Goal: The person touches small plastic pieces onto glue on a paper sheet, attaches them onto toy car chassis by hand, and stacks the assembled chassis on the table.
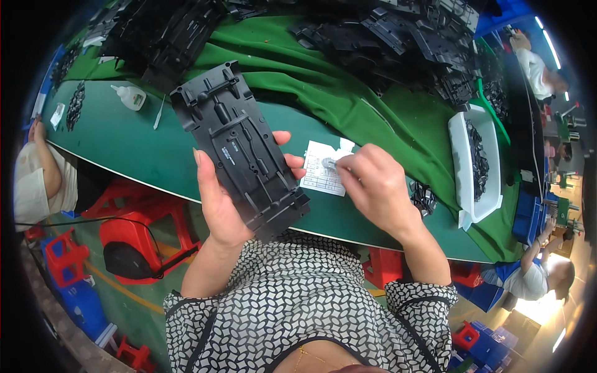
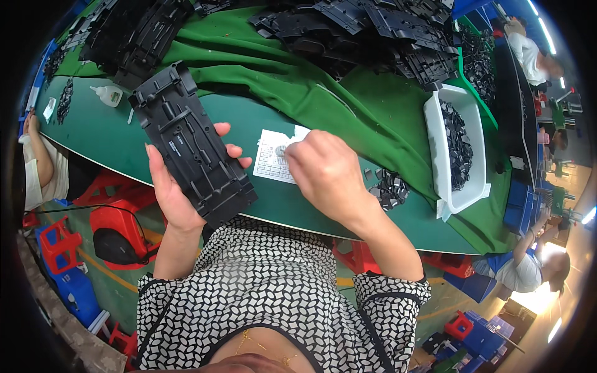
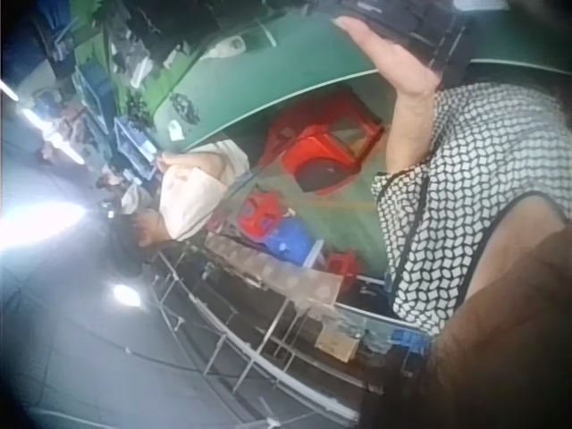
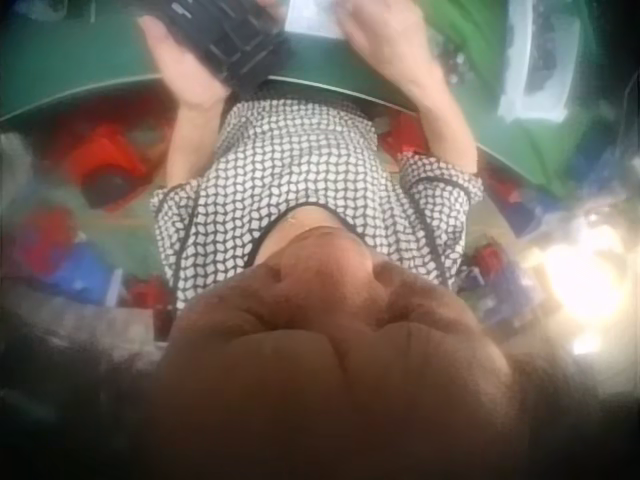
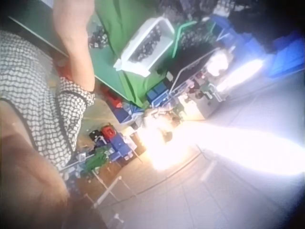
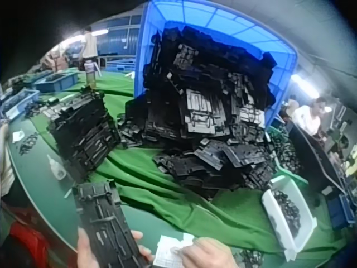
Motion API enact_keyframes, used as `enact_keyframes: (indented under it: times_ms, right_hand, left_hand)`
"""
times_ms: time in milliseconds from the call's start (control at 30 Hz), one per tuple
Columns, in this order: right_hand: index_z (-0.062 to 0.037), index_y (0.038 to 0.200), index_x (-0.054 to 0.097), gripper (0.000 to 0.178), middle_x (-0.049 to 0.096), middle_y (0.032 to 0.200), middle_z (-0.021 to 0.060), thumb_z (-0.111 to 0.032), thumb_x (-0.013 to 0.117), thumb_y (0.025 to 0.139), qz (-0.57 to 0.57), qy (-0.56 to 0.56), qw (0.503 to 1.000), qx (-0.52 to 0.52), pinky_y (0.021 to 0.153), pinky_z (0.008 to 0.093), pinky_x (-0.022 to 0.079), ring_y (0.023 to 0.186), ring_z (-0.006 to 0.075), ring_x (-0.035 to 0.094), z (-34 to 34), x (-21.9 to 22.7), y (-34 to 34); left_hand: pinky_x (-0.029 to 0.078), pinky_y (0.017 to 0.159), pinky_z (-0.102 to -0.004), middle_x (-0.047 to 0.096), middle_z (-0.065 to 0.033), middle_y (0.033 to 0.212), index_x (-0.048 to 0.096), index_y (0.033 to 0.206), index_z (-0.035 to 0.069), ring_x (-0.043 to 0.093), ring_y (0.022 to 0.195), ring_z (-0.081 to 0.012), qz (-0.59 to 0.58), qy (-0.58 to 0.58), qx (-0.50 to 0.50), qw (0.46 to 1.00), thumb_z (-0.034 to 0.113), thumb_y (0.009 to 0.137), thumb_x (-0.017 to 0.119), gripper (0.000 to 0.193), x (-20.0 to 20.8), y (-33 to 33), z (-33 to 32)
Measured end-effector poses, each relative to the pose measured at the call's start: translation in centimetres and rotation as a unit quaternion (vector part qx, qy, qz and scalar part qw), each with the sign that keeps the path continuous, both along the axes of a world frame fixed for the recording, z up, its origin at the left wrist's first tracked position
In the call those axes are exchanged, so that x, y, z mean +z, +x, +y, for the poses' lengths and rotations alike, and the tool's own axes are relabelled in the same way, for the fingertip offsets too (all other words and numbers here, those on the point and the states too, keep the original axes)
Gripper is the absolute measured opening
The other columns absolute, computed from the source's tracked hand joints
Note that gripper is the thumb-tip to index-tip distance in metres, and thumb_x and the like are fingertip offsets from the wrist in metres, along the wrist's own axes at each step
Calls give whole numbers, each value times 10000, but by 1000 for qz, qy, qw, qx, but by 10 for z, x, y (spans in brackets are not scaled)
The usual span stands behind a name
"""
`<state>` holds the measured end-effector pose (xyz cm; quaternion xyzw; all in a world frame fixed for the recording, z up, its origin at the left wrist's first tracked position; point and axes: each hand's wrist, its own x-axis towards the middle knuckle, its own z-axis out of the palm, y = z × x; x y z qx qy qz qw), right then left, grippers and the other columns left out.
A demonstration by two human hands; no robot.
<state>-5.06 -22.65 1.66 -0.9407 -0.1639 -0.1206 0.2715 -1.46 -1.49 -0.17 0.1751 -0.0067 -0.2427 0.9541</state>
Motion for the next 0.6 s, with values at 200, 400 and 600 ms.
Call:
enact_keyframes:
  times_ms: [200,400,600]
  right_hand:
    - [-1,833,578,86,513,648,-29,-57,637,860,347,526,761,-155,477,212,321,537,44,432,-10,11,1]
    - [-55,790,570,85,445,570,-40,-56,600,870,415,656,619,-121,441,229,254,442,54,335,-7,10,-7]
    - [-57,792,577,75,448,571,-40,-48,609,859,432,681,584,-96,442,231,259,443,56,343,-2,13,-16]
  left_hand:
    - [534,838,-425,592,-205,1131,416,1302,-61,636,936,-312,11,50,-11,999,722,895,206,907,-1,4,1]
    - [531,850,-503,531,-193,1254,364,1358,-24,611,1015,-340,-35,58,-18,998,639,945,203,798,-5,8,2]
    - [538,860,-480,519,-182,1270,398,1331,-4,612,1021,-293,-6,87,28,996,621,957,190,757,1,9,-9]
